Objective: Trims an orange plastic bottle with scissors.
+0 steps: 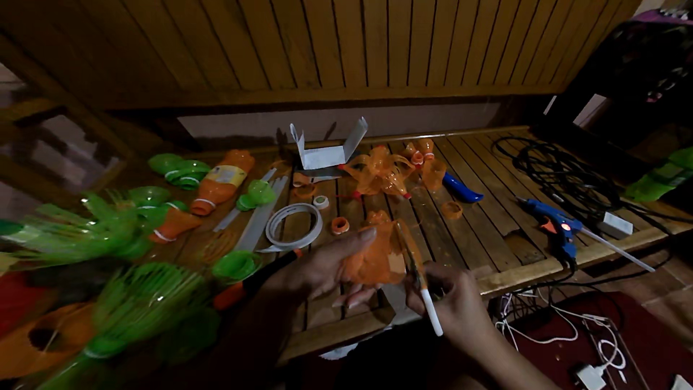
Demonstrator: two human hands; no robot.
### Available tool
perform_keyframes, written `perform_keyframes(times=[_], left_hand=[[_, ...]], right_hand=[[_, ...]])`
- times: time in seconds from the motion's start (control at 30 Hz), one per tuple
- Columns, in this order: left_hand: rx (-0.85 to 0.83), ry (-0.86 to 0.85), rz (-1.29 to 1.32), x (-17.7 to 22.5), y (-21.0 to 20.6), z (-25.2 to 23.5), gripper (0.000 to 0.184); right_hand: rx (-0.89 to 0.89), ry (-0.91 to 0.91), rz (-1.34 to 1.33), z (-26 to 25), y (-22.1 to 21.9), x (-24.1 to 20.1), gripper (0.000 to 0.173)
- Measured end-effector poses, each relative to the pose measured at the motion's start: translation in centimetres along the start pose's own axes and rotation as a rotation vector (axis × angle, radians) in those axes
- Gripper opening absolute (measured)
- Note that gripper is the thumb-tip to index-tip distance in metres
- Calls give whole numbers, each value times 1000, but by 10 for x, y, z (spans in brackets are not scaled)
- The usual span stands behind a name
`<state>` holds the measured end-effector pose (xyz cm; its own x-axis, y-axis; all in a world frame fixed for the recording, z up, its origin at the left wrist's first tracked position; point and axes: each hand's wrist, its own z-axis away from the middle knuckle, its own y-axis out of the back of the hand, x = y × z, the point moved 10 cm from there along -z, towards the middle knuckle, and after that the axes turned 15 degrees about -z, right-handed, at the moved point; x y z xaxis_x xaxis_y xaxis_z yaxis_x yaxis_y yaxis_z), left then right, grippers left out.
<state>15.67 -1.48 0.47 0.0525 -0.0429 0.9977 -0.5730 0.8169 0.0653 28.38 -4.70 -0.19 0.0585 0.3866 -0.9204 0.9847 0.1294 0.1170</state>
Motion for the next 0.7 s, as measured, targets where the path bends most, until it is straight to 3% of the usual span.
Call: perform_keyframes(times=[0.2, 0.33, 0.43, 0.53, 0.63, 0.7], left_hand=[[-78, 93, 177, -7, -6, 0, 60], [-37, 146, 231, -10, -2, -1, 78], [102, 58, 95, -4, 7, -2, 83], [231, -207, -48, 7, 20, -3, 72], [584, -340, -406, 31, 27, 6, 88], [720, -471, -554, 43, 28, 13, 70]], right_hand=[[2, 62, 65, 2, 3, -4, 19], [7, 57, 94, 2, 4, -2, 18], [25, -30, 40, 0, 5, 5, 17], [66, -94, -46, -2, 7, 11, 16], [107, -109, -86, -2, 9, 10, 15], [118, -108, -111, 0, 7, 9, 14]])
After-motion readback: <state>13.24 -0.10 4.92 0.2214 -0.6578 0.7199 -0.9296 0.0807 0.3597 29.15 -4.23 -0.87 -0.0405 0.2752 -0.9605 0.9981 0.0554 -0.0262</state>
